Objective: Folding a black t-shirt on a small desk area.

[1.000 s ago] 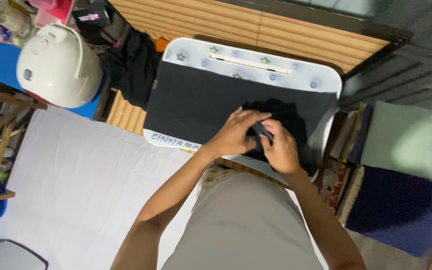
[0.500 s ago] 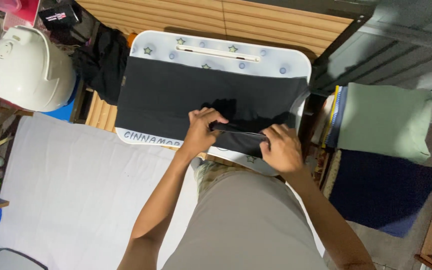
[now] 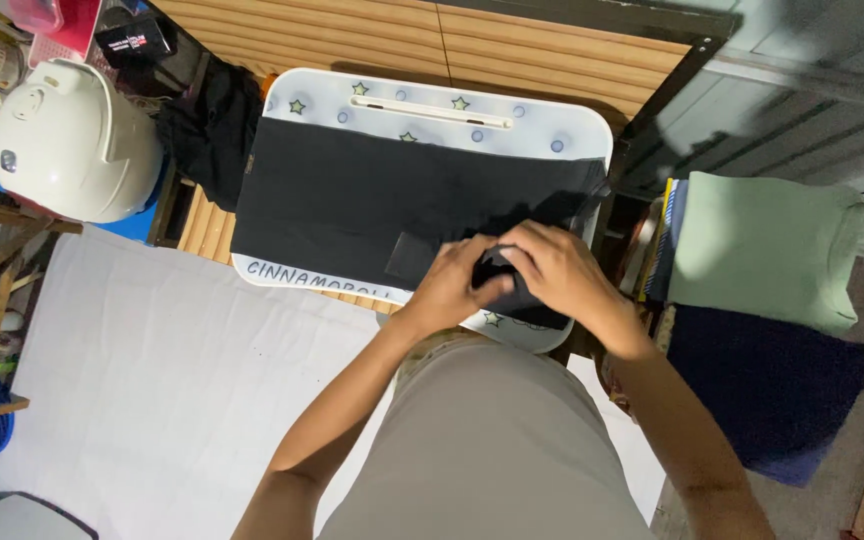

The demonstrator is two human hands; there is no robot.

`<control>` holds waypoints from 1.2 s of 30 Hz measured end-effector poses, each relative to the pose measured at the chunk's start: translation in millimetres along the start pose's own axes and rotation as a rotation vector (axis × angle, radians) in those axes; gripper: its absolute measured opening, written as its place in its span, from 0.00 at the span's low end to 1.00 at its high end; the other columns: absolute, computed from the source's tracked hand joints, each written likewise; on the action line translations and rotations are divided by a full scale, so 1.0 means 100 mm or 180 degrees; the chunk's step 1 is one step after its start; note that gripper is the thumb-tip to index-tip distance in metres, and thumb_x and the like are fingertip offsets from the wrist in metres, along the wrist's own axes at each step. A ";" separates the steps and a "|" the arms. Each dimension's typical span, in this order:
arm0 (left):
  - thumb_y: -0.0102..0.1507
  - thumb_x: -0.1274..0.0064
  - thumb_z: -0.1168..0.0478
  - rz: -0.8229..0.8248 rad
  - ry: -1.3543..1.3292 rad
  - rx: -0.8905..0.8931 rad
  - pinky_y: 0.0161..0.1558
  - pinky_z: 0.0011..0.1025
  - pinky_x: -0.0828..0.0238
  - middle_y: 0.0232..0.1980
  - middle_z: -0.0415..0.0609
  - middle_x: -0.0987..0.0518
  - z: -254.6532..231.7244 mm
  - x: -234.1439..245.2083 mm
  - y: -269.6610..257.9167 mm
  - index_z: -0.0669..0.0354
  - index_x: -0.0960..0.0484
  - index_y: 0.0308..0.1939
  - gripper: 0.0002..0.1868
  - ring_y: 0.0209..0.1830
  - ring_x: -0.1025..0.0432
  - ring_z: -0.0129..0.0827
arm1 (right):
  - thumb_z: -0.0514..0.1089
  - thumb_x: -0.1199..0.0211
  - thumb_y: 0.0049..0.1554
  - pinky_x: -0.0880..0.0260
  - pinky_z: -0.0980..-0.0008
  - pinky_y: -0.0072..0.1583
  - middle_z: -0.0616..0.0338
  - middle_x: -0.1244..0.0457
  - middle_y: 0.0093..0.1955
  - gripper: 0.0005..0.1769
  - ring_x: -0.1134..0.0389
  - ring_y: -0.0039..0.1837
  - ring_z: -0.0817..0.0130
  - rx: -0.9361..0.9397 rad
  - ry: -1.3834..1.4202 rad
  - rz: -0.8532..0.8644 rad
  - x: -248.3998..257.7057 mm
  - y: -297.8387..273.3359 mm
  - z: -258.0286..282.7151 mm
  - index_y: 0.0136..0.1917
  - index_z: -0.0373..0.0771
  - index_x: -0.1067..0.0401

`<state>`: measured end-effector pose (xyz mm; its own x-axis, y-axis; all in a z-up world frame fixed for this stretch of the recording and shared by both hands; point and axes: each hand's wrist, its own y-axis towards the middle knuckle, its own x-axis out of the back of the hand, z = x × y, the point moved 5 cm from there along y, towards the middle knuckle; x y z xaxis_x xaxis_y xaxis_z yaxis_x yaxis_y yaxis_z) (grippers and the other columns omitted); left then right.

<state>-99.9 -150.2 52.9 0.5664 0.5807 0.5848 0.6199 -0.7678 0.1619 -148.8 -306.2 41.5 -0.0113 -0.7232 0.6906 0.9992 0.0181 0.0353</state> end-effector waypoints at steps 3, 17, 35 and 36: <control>0.68 0.40 0.63 -0.0337 -0.0600 0.0493 0.44 0.26 0.31 0.40 0.49 0.19 0.50 -0.20 0.00 0.61 0.20 0.49 0.09 0.41 0.26 0.31 | 0.47 0.35 0.61 0.28 0.62 0.56 0.52 0.29 0.51 0.16 0.26 0.54 0.57 -0.0135 0.0771 0.0008 -0.06 0.20 -0.37 0.57 0.36 0.27; 0.66 0.50 0.73 -0.1421 -0.0506 0.0433 0.61 0.30 0.37 0.60 0.57 0.24 1.29 0.41 0.39 0.62 0.29 0.70 0.27 0.61 0.33 0.39 | 0.44 0.35 0.61 0.29 0.56 0.52 0.51 0.29 0.45 0.15 0.27 0.48 0.52 -0.0137 -0.0013 -0.0512 0.19 0.62 -1.20 0.62 0.43 0.26; 0.51 0.51 0.81 -0.0511 -0.0721 0.1192 0.74 0.30 0.47 0.71 0.52 0.31 1.43 0.49 0.28 0.60 0.27 0.70 0.41 0.75 0.38 0.44 | 0.42 0.35 0.63 0.42 0.56 0.63 0.54 0.30 0.48 0.08 0.30 0.54 0.56 0.0292 -0.0987 -0.1213 0.18 0.55 -1.05 0.56 0.42 0.26; 0.52 0.51 0.80 -0.0584 -0.0766 0.1185 0.74 0.31 0.47 0.72 0.52 0.31 1.42 0.50 0.27 0.60 0.28 0.70 0.40 0.76 0.38 0.44 | 0.41 0.35 0.63 0.42 0.56 0.63 0.53 0.30 0.49 0.08 0.30 0.55 0.56 0.0236 -0.0979 -0.1221 0.17 0.54 -1.06 0.57 0.41 0.25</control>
<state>22.6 -103.7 -26.2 0.5120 0.7775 0.3653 0.8488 -0.5231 -0.0762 -90.8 -390.8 -21.1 -0.3996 -0.4502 0.7985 0.9155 -0.1523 0.3723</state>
